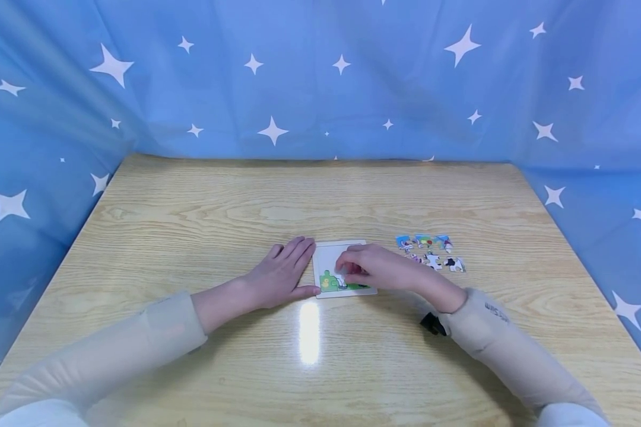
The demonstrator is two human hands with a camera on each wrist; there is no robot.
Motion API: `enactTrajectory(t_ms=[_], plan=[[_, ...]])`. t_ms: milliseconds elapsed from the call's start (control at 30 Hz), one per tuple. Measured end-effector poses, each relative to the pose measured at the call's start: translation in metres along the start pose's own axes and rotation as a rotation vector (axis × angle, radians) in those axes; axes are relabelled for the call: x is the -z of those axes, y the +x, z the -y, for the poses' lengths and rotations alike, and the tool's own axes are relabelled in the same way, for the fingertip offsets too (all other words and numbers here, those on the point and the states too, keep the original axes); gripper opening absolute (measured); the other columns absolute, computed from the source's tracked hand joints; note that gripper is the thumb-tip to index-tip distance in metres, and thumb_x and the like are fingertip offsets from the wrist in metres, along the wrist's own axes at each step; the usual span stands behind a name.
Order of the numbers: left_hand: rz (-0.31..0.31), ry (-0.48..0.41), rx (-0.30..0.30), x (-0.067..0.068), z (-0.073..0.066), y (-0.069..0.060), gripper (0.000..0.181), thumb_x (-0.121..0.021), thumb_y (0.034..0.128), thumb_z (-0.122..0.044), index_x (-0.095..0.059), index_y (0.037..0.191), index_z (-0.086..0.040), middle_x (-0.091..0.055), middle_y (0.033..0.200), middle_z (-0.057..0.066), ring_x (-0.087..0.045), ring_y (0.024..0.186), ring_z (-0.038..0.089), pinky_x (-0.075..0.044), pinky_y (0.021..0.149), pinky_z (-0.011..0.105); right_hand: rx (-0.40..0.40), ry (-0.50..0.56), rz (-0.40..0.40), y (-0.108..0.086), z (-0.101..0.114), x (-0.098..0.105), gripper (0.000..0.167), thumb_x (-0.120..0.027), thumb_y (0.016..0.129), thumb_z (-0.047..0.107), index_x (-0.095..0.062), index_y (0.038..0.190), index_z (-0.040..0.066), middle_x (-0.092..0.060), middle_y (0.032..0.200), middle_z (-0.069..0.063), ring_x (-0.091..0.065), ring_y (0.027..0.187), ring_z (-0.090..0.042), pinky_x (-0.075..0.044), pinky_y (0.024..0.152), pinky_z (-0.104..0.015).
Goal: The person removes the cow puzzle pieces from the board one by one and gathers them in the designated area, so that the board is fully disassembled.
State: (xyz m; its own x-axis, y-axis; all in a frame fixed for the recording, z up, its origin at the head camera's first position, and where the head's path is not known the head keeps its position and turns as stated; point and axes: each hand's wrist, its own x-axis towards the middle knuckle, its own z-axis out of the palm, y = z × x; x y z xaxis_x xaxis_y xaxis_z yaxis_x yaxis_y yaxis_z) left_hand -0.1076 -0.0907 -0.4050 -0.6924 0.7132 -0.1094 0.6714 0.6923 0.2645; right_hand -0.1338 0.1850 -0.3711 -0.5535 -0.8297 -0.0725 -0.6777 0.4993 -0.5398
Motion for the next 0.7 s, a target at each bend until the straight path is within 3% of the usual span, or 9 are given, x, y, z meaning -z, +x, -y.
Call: enactTrajectory(t_ms=[367, 700], plan=[[0.018, -0.007, 0.004, 0.000, 0.001, 0.002, 0.092, -0.054, 0.1138, -0.055, -0.024, 0.169, 0.012, -0.024, 0.178, 0.028, -0.022, 0.165, 0.046, -0.033, 0.124, 0.064, 0.053, -0.002, 0.003, 0.012, 0.002, -0.006, 0.018, -0.081, 0.099, 0.002, -0.075, 0.116, 0.000, -0.065, 0.094, 0.000, -0.058, 0.081, -0.005, -0.055, 0.076, -0.025], [0.023, -0.001, 0.005, 0.002, -0.001, 0.000, 0.092, -0.054, 0.1139, -0.055, -0.024, 0.169, 0.013, -0.024, 0.178, 0.029, -0.022, 0.165, 0.046, -0.034, 0.123, 0.064, 0.030, -0.021, 0.039, 0.017, 0.007, -0.006, 0.027, -0.086, 0.097, 0.008, -0.074, 0.119, -0.001, -0.062, 0.094, 0.000, -0.055, 0.081, -0.006, -0.053, 0.075, -0.024]])
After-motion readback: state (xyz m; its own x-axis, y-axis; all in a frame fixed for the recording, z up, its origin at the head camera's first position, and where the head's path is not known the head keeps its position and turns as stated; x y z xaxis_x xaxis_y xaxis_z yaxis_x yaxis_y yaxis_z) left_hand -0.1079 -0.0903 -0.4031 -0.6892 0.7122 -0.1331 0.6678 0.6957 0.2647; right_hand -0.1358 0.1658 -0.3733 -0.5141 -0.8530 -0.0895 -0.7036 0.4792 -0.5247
